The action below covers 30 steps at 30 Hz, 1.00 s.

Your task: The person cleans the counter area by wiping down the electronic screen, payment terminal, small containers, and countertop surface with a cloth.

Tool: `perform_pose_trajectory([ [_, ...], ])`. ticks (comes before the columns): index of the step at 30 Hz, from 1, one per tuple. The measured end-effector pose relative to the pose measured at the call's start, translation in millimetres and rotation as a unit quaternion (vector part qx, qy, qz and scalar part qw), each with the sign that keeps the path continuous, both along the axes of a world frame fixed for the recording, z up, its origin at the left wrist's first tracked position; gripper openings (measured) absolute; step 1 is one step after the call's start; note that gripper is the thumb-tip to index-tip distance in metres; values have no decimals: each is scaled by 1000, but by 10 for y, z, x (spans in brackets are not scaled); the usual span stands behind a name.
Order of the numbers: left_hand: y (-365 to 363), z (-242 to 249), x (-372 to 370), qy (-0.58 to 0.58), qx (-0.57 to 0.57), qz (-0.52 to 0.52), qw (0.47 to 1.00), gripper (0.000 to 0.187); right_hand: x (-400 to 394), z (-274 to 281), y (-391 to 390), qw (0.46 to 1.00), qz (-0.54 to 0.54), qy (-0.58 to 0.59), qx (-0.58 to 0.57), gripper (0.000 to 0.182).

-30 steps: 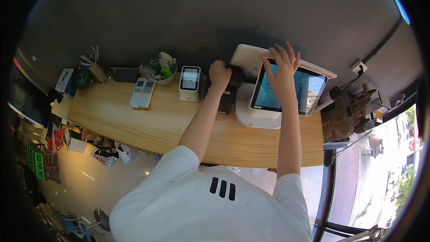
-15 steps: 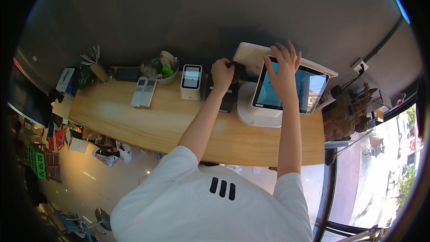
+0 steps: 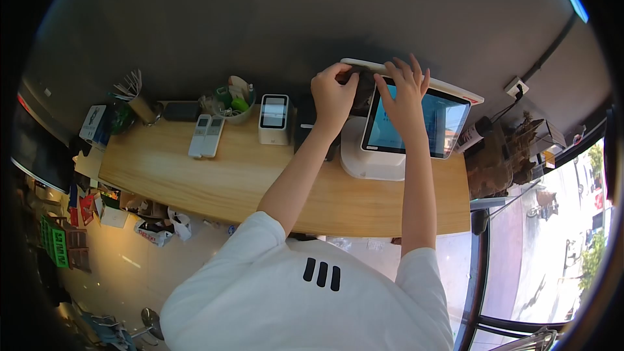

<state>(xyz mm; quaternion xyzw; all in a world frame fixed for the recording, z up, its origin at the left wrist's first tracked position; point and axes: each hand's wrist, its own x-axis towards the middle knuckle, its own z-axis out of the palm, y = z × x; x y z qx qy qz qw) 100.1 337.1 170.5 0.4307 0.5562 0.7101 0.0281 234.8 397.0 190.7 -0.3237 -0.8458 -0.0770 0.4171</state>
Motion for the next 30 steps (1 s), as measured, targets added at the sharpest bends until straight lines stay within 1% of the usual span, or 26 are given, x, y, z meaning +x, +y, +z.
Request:
perform_pose_trajectory([
  [1,-30,70,-23,28,32,13,999,12,-9,2,9,1000,-1,1,0,37],
  [3,-129,111,-154,73,36,25,996,11,7,-14,12,1000,3,1,0,37],
  [5,-325,99,-211,10,-8,-25,1000,11,10,-45,43,1000,-2,3,7,37],
  [6,-348,-34,-246,5,-53,-32,998,10,3,-51,49,1000,-4,2,11,37],
  [7,-326,-188,-246,-1,-70,-41,997,11,-4,-38,48,1000,-5,5,12,37],
  [10,-198,-553,-193,25,-158,-25,987,15,3,-42,21,1000,2,9,5,37],
  [13,19,-674,-149,56,-195,6,979,16,2,-34,26,1000,1,3,6,38],
  [14,111,-677,-144,55,-192,8,980,16,1,-21,28,1000,-1,0,6,38],
  [16,221,-681,-118,79,-164,57,982,13,7,-42,14,1000,-4,-4,4,38],
  [17,239,-699,-101,77,-162,56,982,13,4,-48,19,1000,-6,-4,4,38],
  [19,255,-665,-61,51,-101,68,991,13,2,-31,39,1000,-9,-3,7,38],
  [23,371,-814,22,79,-95,86,989,12,5,-32,-2,1000,-2,4,-1,39],
  [25,480,-927,51,105,-133,84,982,14,5,-28,-5,1000,-2,2,1,39],
  [26,520,-982,64,105,-112,81,985,13,1,-25,1,1000,-5,-1,0,39],
  [30,613,-1126,80,101,-113,81,985,13,-6,-14,-18,1000,-3,1,-3,38],
])
